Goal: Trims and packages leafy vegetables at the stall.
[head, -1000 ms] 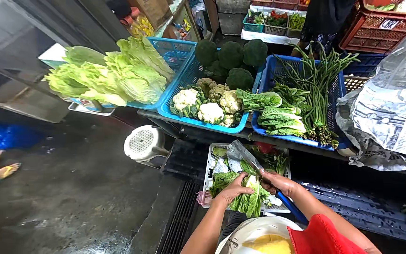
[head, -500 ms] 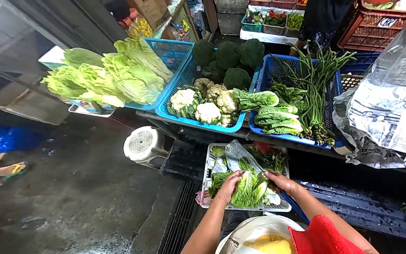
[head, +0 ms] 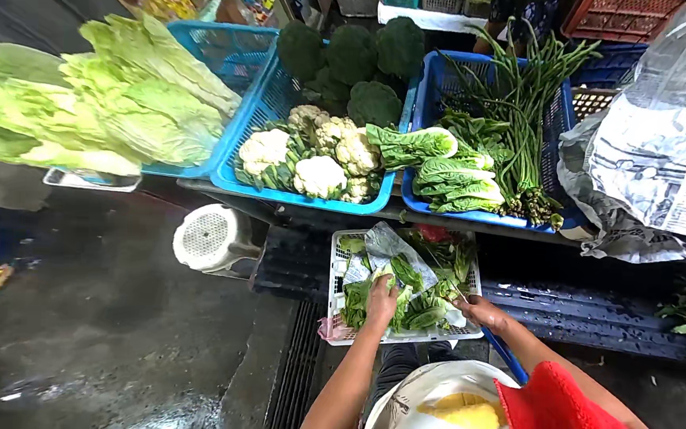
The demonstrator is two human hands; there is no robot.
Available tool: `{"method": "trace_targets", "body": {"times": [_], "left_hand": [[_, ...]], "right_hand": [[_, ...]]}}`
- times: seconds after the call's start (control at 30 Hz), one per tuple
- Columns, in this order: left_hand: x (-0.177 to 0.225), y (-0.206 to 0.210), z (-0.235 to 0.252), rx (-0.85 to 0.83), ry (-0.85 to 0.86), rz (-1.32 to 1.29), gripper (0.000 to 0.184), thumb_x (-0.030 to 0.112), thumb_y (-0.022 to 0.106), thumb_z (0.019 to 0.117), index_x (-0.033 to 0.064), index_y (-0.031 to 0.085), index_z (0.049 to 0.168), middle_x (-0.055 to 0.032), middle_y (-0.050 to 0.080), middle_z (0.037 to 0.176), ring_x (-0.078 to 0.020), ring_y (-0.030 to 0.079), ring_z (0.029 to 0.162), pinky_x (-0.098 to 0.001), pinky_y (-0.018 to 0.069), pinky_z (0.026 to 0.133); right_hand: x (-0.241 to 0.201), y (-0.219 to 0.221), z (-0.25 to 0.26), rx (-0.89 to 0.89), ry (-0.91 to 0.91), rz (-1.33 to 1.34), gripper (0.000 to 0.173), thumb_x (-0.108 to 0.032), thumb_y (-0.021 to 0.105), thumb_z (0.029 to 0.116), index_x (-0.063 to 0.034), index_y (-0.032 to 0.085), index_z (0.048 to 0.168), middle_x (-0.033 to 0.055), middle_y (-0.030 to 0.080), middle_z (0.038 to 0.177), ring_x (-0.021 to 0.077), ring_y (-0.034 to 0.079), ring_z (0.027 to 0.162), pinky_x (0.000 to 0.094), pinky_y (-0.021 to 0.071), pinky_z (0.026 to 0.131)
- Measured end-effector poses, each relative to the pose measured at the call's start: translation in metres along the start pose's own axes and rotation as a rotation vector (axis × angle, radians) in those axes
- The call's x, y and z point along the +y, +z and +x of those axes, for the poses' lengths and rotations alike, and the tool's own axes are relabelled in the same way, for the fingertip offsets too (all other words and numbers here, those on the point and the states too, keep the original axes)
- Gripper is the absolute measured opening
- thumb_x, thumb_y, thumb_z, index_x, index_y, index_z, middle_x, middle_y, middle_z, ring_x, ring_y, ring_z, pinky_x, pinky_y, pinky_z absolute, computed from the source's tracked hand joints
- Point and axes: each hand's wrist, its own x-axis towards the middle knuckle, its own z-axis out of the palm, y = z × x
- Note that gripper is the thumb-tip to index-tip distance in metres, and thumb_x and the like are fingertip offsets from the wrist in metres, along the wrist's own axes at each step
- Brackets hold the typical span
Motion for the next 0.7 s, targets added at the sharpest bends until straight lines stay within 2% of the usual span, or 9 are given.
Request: {"method": "trace_targets", "body": {"times": [0.07, 0.1, 0.2, 0.27, 0.37, 0.43, 0.53, 0.63, 0.7], "left_hand": [[0.007, 0.03, 0.003, -0.133, 0.128, 0.067, 0.035, 0.019, 0.051, 0.1053, 0.0058, 0.062, 0.135, -0.0179, 0.061, 0.138, -0.0334, 0.058, 0.13, -0.0507, 0.0449, 0.112], [0.008, 0.048, 0.006, -0.234, 0.173, 0.1, 0.035, 0.02, 0.049, 0.1062, 0.0057, 0.062, 0.135, -0.0177, 0.062, 0.137, -0.0328, 0.06, 0.128, -0.0509, 0.0461, 0.111], [0.014, 0.101, 0.011, -0.508, 0.145, 0.3, 0.05, 0.028, 0.061, 0.1017, 0.0055, 0.053, 0.146, -0.0223, 0.052, 0.147, -0.041, 0.05, 0.137, -0.0604, 0.0435, 0.11], [0.011, 0.124, 0.008, -0.532, 0.111, 0.426, 0.06, 0.022, 0.07, 0.0942, 0.0023, 0.048, 0.147, -0.0274, 0.05, 0.147, -0.0469, 0.047, 0.137, -0.0645, 0.042, 0.108], [0.003, 0.134, 0.008, -0.522, 0.14, 0.526, 0.057, 0.008, 0.064, 0.0928, 0.0043, 0.048, 0.147, -0.0271, 0.053, 0.143, -0.0464, 0.052, 0.132, -0.0629, 0.0431, 0.107], [0.004, 0.125, 0.008, -0.539, 0.145, 0.537, 0.052, 0.019, 0.063, 0.094, 0.007, 0.054, 0.144, -0.0241, 0.057, 0.14, -0.0437, 0.058, 0.126, -0.0624, 0.0484, 0.101], [0.014, 0.087, 0.01, -0.556, 0.026, 0.44, 0.049, 0.035, 0.064, 0.0931, 0.0109, 0.061, 0.136, -0.019, 0.064, 0.133, -0.04, 0.061, 0.123, -0.0644, 0.0499, 0.098], [0.014, 0.03, 0.015, -0.493, -0.026, 0.128, 0.041, 0.029, 0.069, 0.0927, 0.0068, 0.066, 0.127, -0.0205, 0.069, 0.119, -0.0376, 0.065, 0.114, -0.062, 0.0499, 0.099], [0.033, -0.028, 0.009, -0.346, 0.047, -0.042, 0.037, 0.021, 0.068, 0.0931, 0.0056, 0.065, 0.127, -0.019, 0.069, 0.117, -0.0337, 0.067, 0.109, -0.0565, 0.0525, 0.097]], "right_hand": [[0.017, -0.004, -0.002, 0.058, 0.006, -0.05, 0.038, -0.037, 0.059, 0.104, -0.0057, 0.059, 0.125, 0.0013, 0.051, 0.08, 0.0098, 0.044, 0.061, 0.0287, 0.0414, 0.057], [0.023, -0.006, -0.004, 0.09, 0.001, -0.08, 0.038, -0.035, 0.059, 0.1037, -0.0043, 0.06, 0.127, 0.0062, 0.057, 0.089, 0.0134, 0.05, 0.07, 0.0332, 0.0453, 0.065], [0.036, -0.014, -0.015, 0.155, 0.009, -0.145, 0.039, -0.03, 0.059, 0.1031, -0.0016, 0.061, 0.13, 0.0167, 0.066, 0.107, 0.0235, 0.063, 0.092, 0.0438, 0.052, 0.085], [0.043, -0.019, -0.021, 0.173, 0.03, -0.161, 0.039, -0.03, 0.058, 0.103, -0.002, 0.061, 0.13, 0.0182, 0.066, 0.11, 0.0263, 0.064, 0.098, 0.0468, 0.0523, 0.09], [0.047, -0.026, -0.029, 0.174, 0.044, -0.192, 0.04, -0.031, 0.059, 0.1026, -0.0029, 0.062, 0.13, 0.0182, 0.067, 0.114, 0.0268, 0.065, 0.104, 0.0479, 0.0515, 0.095], [0.05, -0.028, -0.03, 0.169, 0.053, -0.202, 0.04, -0.032, 0.059, 0.1027, -0.0035, 0.062, 0.13, 0.0182, 0.067, 0.114, 0.0276, 0.065, 0.105, 0.0488, 0.0517, 0.096], [0.057, -0.03, -0.027, 0.173, 0.061, -0.19, 0.041, -0.032, 0.06, 0.1024, -0.0028, 0.062, 0.13, 0.0197, 0.067, 0.115, 0.0301, 0.065, 0.107, 0.0515, 0.0508, 0.098], [0.072, -0.032, -0.019, 0.181, 0.055, -0.169, 0.041, -0.035, 0.062, 0.1015, -0.0044, 0.064, 0.129, 0.0193, 0.068, 0.115, 0.031, 0.065, 0.108, 0.0532, 0.0504, 0.098], [0.082, -0.035, -0.012, 0.182, 0.034, -0.165, 0.041, -0.035, 0.062, 0.101, -0.0042, 0.065, 0.127, 0.0197, 0.068, 0.113, 0.0318, 0.065, 0.105, 0.0542, 0.0505, 0.096]]}}
